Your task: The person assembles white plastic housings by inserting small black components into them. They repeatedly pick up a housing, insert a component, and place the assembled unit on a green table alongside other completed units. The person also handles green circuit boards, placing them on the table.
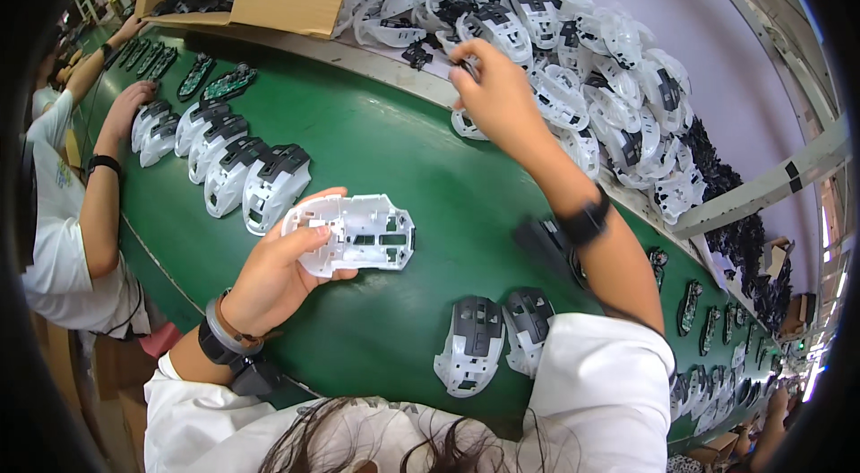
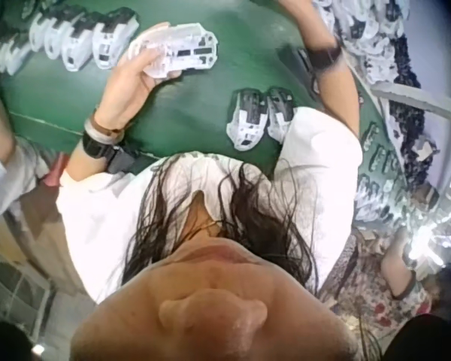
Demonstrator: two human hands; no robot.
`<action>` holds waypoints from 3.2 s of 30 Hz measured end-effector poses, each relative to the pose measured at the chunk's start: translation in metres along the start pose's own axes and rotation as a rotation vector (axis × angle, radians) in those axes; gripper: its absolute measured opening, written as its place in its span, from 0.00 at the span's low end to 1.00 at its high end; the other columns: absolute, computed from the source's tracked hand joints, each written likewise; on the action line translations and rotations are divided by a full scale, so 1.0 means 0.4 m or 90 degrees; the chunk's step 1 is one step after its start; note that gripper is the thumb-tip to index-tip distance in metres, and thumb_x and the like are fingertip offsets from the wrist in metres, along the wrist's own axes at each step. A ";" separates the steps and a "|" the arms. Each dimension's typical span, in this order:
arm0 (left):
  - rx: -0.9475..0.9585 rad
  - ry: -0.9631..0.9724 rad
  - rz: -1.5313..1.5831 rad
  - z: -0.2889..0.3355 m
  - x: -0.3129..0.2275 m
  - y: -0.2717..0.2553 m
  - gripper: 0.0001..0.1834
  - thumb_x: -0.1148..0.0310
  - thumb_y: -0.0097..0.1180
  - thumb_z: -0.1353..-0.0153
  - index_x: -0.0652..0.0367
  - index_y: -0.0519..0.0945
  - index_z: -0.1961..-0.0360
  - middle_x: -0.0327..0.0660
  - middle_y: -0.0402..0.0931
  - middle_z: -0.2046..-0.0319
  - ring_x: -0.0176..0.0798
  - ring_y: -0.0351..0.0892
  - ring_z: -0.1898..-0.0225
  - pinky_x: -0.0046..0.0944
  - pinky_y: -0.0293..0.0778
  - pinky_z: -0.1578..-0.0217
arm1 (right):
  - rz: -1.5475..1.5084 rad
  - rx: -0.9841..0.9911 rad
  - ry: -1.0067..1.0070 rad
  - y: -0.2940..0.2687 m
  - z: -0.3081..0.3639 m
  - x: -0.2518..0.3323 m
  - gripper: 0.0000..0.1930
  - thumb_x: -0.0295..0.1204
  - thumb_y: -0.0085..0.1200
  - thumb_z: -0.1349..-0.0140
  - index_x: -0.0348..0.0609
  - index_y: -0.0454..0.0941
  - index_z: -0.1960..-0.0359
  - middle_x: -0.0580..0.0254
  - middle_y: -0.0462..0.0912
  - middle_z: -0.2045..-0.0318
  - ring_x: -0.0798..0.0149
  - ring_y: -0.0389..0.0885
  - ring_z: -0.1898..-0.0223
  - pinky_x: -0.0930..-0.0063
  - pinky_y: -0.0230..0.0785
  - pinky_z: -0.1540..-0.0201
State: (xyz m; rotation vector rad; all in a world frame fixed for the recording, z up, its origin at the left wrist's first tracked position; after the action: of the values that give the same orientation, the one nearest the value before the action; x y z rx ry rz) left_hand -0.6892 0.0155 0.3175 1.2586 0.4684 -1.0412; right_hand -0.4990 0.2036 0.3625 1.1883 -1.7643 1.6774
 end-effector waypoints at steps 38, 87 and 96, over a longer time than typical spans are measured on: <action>-0.006 0.209 -0.083 0.040 -0.019 0.066 0.24 0.78 0.47 0.39 0.60 0.61 0.41 0.42 0.70 0.51 0.30 0.71 0.52 0.32 0.71 0.51 | 0.172 -0.055 -0.547 0.064 0.378 0.260 0.14 0.25 0.64 0.57 0.39 0.79 0.65 0.56 0.78 0.63 0.59 0.76 0.69 0.68 0.67 0.69; -0.041 0.159 -0.259 0.042 -0.042 0.042 0.18 0.82 0.54 0.48 0.59 0.72 0.54 0.33 0.74 0.63 0.24 0.74 0.64 0.25 0.74 0.70 | 0.413 -0.076 -0.694 0.161 0.451 0.265 0.08 0.36 0.48 0.40 0.51 0.72 0.61 0.67 0.78 0.62 0.66 0.71 0.44 0.38 0.49 0.38; 0.272 0.403 -0.861 0.098 0.024 0.140 0.29 0.77 0.60 0.53 0.53 0.72 0.46 0.54 0.61 0.41 0.58 0.64 0.40 0.51 0.69 0.48 | 0.342 -0.083 -0.498 -0.035 0.267 0.200 0.10 0.30 0.53 0.45 0.39 0.74 0.63 0.54 0.80 0.63 0.52 0.77 0.56 0.62 0.70 0.56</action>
State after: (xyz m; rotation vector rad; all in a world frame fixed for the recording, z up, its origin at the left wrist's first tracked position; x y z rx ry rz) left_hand -0.6469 -0.0270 0.3520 1.6387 1.8167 -1.8942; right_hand -0.5049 0.0801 0.4152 1.5290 -2.8247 1.3915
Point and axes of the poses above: each hand's wrist, its own z-axis away from the middle knuckle, its own y-axis out of the palm, x = y × z, the point moved 6 cm from there along -z, towards the middle knuckle
